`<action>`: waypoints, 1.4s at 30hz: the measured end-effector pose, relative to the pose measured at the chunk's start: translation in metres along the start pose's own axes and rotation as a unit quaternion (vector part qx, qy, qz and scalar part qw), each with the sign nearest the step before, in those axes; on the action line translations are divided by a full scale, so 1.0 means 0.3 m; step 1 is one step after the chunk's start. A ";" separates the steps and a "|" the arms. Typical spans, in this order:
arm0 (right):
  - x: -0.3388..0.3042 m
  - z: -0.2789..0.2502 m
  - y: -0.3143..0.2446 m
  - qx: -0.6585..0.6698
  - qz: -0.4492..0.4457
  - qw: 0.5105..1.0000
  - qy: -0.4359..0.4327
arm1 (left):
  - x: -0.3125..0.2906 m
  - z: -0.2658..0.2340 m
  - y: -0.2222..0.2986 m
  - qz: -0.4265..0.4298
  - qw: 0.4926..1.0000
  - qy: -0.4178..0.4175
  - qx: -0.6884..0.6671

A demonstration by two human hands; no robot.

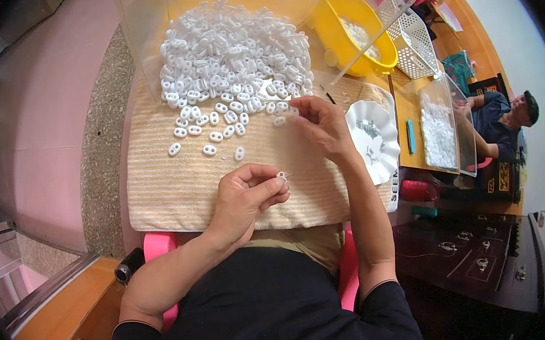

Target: Sorting and inspecting small white plastic components at a workstation.

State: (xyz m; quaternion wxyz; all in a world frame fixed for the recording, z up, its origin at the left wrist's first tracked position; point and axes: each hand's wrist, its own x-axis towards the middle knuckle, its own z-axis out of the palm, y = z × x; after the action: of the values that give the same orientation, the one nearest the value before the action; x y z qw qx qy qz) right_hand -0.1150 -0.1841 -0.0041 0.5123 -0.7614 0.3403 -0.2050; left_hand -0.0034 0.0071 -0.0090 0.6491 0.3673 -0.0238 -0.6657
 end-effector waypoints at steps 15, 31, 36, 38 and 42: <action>-0.104 -0.011 -0.033 0.113 0.037 0.992 -0.034 | 0.001 0.008 0.009 -0.010 1.000 0.014 -0.003; -0.215 0.001 -0.052 0.210 0.141 0.965 -0.071 | 0.008 -0.014 0.010 -0.010 0.999 0.031 0.035; -0.230 0.015 -0.057 0.201 0.145 0.965 -0.079 | 0.008 -0.003 0.009 -0.012 0.998 0.036 0.045; -0.232 0.018 -0.055 0.204 0.145 0.965 -0.080 | 0.006 0.004 0.008 -0.005 0.998 0.039 0.048; -0.232 0.021 -0.056 0.183 0.129 0.970 -0.094 | 0.005 0.004 0.006 -0.001 0.998 0.045 0.053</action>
State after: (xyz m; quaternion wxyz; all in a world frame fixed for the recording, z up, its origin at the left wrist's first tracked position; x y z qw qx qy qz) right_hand -0.1532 -0.1252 0.0115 0.6946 -0.6200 0.3432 -0.1236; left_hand -0.0023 0.0050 -0.0077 0.6285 0.4306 -0.0295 -0.6471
